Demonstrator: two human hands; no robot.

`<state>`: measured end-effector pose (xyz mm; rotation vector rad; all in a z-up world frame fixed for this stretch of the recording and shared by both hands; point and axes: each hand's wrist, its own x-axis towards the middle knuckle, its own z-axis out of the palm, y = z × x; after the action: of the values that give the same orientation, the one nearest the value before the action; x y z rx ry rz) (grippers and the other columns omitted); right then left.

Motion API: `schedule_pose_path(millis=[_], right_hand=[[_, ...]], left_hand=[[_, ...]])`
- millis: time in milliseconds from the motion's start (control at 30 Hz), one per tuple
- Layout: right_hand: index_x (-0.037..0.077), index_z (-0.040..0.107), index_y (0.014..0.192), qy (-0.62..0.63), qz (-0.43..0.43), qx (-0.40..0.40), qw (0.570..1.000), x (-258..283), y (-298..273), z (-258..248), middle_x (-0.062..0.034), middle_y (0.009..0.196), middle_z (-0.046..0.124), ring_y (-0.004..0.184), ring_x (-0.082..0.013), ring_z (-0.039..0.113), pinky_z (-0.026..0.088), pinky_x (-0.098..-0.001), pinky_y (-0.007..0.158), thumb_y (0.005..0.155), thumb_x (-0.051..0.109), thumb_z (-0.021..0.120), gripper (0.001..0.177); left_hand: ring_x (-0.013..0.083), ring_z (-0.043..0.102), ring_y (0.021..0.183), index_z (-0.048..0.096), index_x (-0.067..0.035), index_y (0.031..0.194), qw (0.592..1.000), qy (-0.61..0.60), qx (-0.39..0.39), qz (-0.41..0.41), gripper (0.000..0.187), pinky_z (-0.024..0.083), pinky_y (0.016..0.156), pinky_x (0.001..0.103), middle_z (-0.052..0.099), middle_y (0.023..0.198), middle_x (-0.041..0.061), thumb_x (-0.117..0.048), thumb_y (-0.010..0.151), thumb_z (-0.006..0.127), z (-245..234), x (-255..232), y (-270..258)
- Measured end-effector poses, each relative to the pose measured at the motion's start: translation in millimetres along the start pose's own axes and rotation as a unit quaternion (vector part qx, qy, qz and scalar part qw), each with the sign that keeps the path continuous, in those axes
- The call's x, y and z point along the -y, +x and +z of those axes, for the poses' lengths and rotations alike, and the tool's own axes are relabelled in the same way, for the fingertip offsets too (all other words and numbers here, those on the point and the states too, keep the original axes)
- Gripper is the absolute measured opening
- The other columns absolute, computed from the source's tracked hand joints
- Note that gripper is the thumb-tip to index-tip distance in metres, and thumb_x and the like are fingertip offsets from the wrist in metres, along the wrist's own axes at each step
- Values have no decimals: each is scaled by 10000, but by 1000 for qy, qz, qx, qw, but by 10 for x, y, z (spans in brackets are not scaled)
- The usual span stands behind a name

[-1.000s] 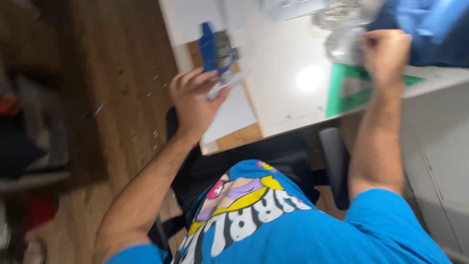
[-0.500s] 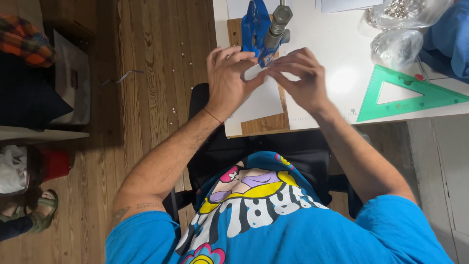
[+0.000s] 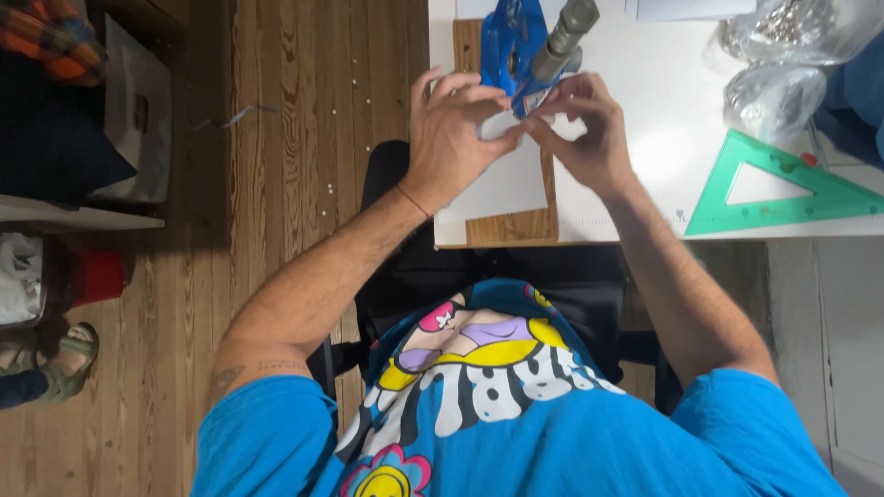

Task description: Using a manual hand press to punch holes or set hardware into small pieces of material

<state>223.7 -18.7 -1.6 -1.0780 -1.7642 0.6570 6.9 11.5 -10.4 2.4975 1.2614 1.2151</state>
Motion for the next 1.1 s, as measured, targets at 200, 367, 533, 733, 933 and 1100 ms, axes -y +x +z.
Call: schedule_pose_path(millis=[200, 367, 533, 733, 933, 1100], right_hand=[[119, 711, 933, -15, 51, 56, 997, 20, 146, -80, -10, 1042, 524, 836, -133, 411, 361, -273, 723, 942, 110, 833, 122], [95, 745, 984, -74, 28, 91, 993, 30, 254, -132, -35, 990, 563, 835, -159, 483, 411, -311, 681, 921, 119, 850, 125], [133, 761, 994, -60, 148, 111, 981, 275, 357, -144, -1, 936, 607, 762, -113, 468, 392, -274, 638, 884, 153, 865, 153], [137, 766, 965, 30, 168, 80, 982, 280, 302, -91, 43, 930, 634, 763, -77, 478, 374, -237, 660, 872, 86, 860, 142], [150, 779, 1111, -27, 116, 86, 989, 153, 208, -59, -73, 1148, 615, 877, -164, 500, 376, -254, 552, 931, 183, 847, 195], [48, 815, 1069, -133, -7, 58, 989, 437, 157, -53, -97, 1112, 621, 1015, -246, 630, 524, -365, 864, 958, 97, 819, 122]], left_hand=[[215, 635, 1113, 806, -172, 954, 1000, 3, -2, 4, 356, 322, 1080, 495, 781, 1038, -91, -521, 890, 784, -73, -48, 37], [210, 641, 1093, 809, -203, 948, 1000, -5, 1, 6, 290, 320, 1081, 489, 783, 1003, -86, -487, 908, 768, -135, -79, 59], [200, 637, 1070, 806, -221, 998, 1000, -10, 14, 5, 266, 329, 1066, 479, 782, 974, -71, -469, 913, 764, -154, -73, 69], [186, 643, 1084, 806, -216, 965, 1000, -17, 10, -5, 278, 315, 1086, 482, 788, 979, -73, -480, 882, 780, -91, -42, 38], [198, 654, 1075, 807, -194, 941, 1000, -4, 8, 2, 292, 329, 1072, 485, 793, 975, -72, -477, 880, 781, -63, -50, 27], [221, 663, 1079, 798, -186, 978, 999, -31, 11, -7, 306, 325, 1079, 505, 794, 957, -39, -471, 867, 785, -95, -61, 25]])
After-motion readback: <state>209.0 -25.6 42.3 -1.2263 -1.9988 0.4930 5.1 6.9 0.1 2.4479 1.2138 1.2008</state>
